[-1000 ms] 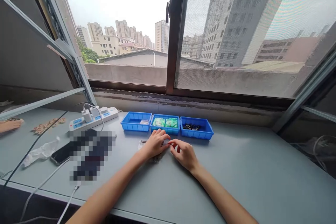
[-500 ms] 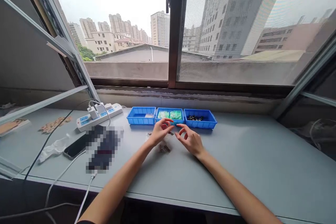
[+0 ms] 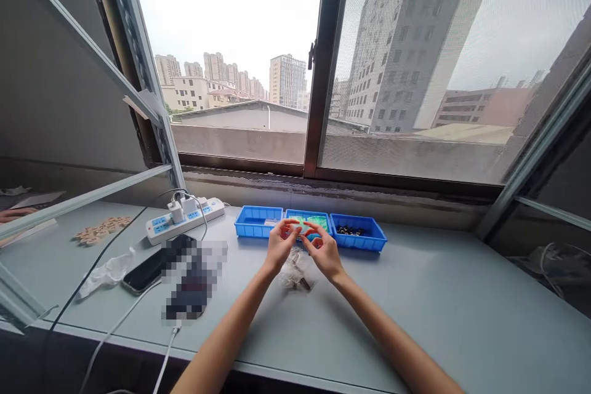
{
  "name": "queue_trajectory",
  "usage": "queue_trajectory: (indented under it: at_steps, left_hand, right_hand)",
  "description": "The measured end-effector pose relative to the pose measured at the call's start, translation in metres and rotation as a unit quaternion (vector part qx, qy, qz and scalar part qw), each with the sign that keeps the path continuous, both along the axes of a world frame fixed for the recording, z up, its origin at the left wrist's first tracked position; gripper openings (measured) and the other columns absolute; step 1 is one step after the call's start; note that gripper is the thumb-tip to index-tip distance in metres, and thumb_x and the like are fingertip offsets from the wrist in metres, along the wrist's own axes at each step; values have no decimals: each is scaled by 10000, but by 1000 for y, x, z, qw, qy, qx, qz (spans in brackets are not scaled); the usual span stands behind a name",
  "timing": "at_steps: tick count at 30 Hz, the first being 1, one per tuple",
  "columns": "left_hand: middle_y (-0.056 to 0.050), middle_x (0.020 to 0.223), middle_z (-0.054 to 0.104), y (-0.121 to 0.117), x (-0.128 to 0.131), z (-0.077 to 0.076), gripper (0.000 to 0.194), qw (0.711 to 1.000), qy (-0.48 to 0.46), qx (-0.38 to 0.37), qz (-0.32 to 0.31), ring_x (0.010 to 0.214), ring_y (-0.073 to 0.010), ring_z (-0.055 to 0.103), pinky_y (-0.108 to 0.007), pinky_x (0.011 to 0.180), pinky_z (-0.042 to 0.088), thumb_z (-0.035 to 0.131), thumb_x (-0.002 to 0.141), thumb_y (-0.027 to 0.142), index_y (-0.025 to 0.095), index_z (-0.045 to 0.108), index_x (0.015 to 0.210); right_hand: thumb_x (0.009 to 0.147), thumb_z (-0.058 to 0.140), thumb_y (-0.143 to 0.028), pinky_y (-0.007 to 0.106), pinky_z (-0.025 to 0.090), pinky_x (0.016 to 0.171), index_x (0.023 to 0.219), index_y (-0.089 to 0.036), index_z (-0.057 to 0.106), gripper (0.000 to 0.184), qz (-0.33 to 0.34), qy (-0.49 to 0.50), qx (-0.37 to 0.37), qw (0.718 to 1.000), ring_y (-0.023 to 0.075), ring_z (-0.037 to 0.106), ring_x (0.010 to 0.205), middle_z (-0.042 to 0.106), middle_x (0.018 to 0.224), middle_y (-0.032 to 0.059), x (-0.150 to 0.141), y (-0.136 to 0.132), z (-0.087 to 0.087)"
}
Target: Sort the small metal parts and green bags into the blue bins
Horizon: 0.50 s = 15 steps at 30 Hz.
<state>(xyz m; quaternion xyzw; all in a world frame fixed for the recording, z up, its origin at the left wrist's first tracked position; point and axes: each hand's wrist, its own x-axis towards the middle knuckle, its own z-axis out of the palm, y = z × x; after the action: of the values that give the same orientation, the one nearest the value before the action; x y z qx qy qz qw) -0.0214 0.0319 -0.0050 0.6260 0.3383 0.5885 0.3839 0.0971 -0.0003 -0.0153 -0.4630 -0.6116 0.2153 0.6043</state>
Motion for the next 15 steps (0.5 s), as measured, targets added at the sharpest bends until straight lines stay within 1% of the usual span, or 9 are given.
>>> queue_trajectory:
  at_steps: [2, 3, 5, 7, 9, 11, 13, 15]
  left_hand:
    - [9, 656, 540, 0, -1, -1, 282, 1000, 1, 1, 23, 648, -128, 561, -232, 581, 468, 674, 710, 429, 170, 635, 816]
    - [-11, 717, 567, -2, -1, -1, 268, 999, 3, 3, 35, 697, -141, 575, -238, 597, 471, 687, 701, 416, 171, 643, 800]
    - [-37, 816, 583, -6, 1, 0, 223, 998, 23, 22, 59, 785, -167, 582, -249, 618, 473, 706, 687, 388, 179, 664, 754]
    - [-46, 849, 576, -12, 3, 2, 182, 993, 63, 69, 77, 841, -185, 576, -269, 652, 480, 695, 706, 377, 196, 684, 708]
    - [-46, 867, 571, -17, 5, 3, 176, 983, 99, 127, 86, 860, -187, 573, -296, 709, 488, 665, 749, 373, 211, 696, 689]
    - [-43, 886, 567, -21, 7, 2, 176, 974, 115, 173, 92, 855, -179, 576, -313, 749, 489, 644, 778, 364, 219, 699, 695]
    - [-40, 899, 559, -21, 7, 0, 149, 967, 121, 196, 109, 851, -175, 577, -310, 738, 493, 645, 783, 356, 225, 703, 740]
    - [-41, 914, 550, -19, 6, -2, 130, 964, 130, 198, 124, 851, -175, 575, -294, 696, 497, 655, 776, 349, 235, 705, 812]
  right_hand:
    - [781, 564, -467, 233, 416, 409, 872, -186, 674, 315, 3, -11, 13, 1000, 82, 471, 424, 629, 790, 41, 1, 1, 1]
    - [787, 561, -469, 232, 416, 413, 834, -188, 688, 312, -10, -17, 22, 1000, 83, 480, 439, 623, 812, 50, 4, 0, 1]
    - [799, 560, -467, 233, 419, 421, 798, -195, 707, 309, -55, -31, 46, 997, 89, 506, 480, 610, 881, 70, 11, -2, 2]
    - [823, 542, -459, 231, 417, 419, 760, -204, 715, 315, -99, -49, 85, 990, 98, 532, 524, 597, 963, 89, 20, -6, 5]
    - [853, 515, -440, 228, 411, 412, 723, -211, 715, 331, -117, -69, 129, 982, 103, 542, 550, 593, 1011, 97, 29, -9, 8]
    - [876, 496, -418, 229, 417, 423, 702, -219, 714, 343, -126, -97, 167, 973, 101, 538, 555, 596, 1028, 95, 36, -11, 12]
    - [888, 485, -404, 235, 432, 449, 694, -227, 718, 351, -138, -134, 184, 964, 100, 533, 558, 604, 1025, 90, 40, -12, 13]
    - [896, 472, -395, 237, 442, 470, 693, -235, 722, 359, -150, -170, 180, 957, 102, 539, 569, 613, 1022, 85, 42, -13, 14]
